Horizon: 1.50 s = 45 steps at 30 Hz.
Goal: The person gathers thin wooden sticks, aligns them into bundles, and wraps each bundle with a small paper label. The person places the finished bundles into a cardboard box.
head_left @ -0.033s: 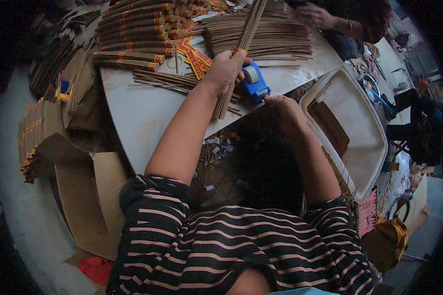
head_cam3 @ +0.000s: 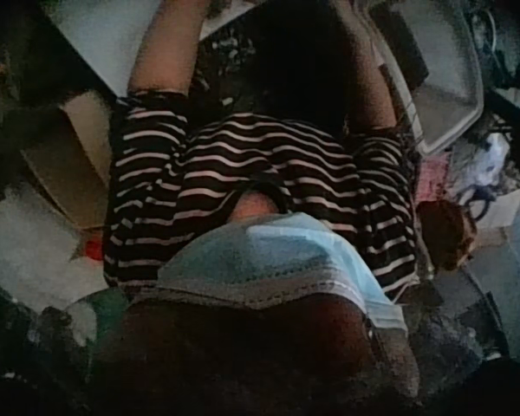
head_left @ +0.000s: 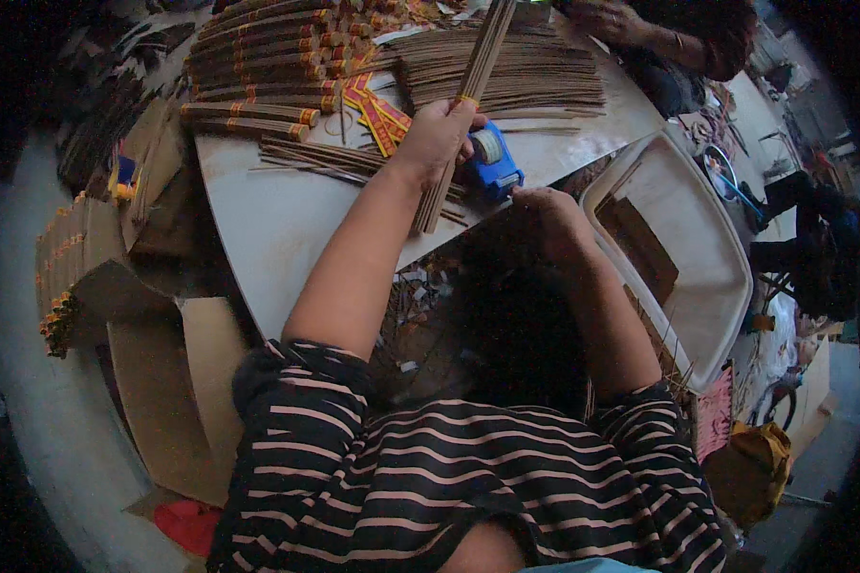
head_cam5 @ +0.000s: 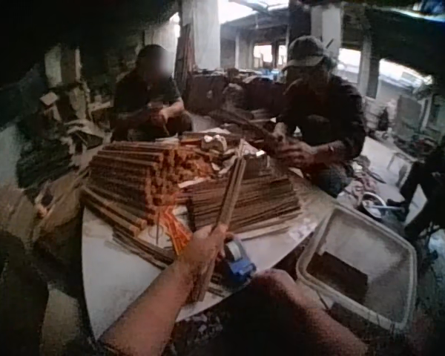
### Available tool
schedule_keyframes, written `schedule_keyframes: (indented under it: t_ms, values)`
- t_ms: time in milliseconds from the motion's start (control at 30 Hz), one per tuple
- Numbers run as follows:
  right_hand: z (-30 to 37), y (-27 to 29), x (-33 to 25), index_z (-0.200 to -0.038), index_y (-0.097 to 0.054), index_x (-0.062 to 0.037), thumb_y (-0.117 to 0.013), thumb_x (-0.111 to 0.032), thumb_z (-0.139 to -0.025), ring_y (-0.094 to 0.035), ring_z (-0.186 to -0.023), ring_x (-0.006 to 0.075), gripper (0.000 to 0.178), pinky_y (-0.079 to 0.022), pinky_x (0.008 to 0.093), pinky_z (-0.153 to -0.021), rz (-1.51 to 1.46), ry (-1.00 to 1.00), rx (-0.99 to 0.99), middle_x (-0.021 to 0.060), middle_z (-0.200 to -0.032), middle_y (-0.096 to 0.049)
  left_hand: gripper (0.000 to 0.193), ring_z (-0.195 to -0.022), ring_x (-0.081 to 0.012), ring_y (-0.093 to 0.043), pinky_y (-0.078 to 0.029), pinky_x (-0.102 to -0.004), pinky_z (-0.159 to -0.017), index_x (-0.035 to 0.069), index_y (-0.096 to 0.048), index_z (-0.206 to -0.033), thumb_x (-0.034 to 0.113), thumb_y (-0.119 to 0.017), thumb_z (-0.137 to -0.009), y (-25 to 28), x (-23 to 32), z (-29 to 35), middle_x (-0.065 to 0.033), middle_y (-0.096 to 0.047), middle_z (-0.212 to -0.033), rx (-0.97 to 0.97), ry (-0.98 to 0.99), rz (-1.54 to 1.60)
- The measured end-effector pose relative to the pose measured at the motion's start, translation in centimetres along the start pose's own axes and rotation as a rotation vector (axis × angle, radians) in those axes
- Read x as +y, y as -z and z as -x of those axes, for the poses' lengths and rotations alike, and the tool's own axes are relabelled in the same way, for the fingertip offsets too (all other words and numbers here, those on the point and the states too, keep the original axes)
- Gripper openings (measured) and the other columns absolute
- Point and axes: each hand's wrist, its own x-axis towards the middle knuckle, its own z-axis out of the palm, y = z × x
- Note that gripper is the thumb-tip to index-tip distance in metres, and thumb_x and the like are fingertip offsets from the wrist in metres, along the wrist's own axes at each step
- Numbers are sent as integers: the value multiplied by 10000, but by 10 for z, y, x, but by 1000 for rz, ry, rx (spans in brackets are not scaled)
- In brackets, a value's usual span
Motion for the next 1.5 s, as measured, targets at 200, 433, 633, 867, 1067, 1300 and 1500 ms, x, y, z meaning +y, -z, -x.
schedule_keyframes:
  t_ms: [200,433,633,867,1067,1300,1500]
  values:
    - [7,1,27,-697,-566,-36,-567,-108,-779,-475,-601,118,110,-393,247,-540,376,294,5,17,-658,-526,314,-475,-81,-481,-376,-211,-405,-4,-510,-962,293,-523,-860,-4,5,4,-65,-580,-799,45,42,117]
    - [115,-32,-39,-811,-538,-75,-609,-177,-800,-423,-597,45,125,-324,195,-526,195,445,-137,-43,-678,-489,237,-486,-88,-498,-415,-212,-460,25,-522,-894,262,-504,-881,-9,66,89,-51,-576,-729,-71,11,373]
    - [180,-93,-60,-780,-535,-78,-620,-218,-812,-397,-583,22,166,-289,172,-509,383,703,-404,-67,-662,-477,240,-550,-97,-527,-451,-221,-526,34,-548,-963,256,-515,-875,-28,95,205,-26,-583,-734,-82,107,455]
    - [216,-123,-47,-801,-573,8,-633,-109,-788,-541,-731,104,132,-444,234,-598,347,562,-478,19,-842,-498,215,-570,-99,-549,-457,-220,-493,52,-564,-936,252,-515,-874,-28,93,268,-17,-593,-758,-59,104,474]
    - [225,-133,-38,-805,-550,-16,-613,-150,-815,-505,-663,72,149,-392,207,-562,447,723,-465,-4,-739,-516,220,-590,-102,-557,-456,-210,-501,57,-566,-953,255,-536,-862,-30,94,287,-13,-603,-781,-34,79,477]
    - [236,-138,-40,-782,-579,9,-627,-136,-802,-522,-676,94,154,-414,223,-568,520,709,-482,19,-764,-511,231,-612,-101,-553,-460,-211,-513,55,-570,-960,260,-551,-853,-31,96,298,-13,-605,-804,-24,102,453]
    - [230,-133,-37,-817,-594,26,-639,-111,-787,-543,-686,121,148,-452,256,-603,596,749,-430,46,-791,-532,247,-604,-108,-547,-457,-210,-507,43,-570,-961,265,-547,-856,-36,92,297,-19,-593,-772,-11,73,447]
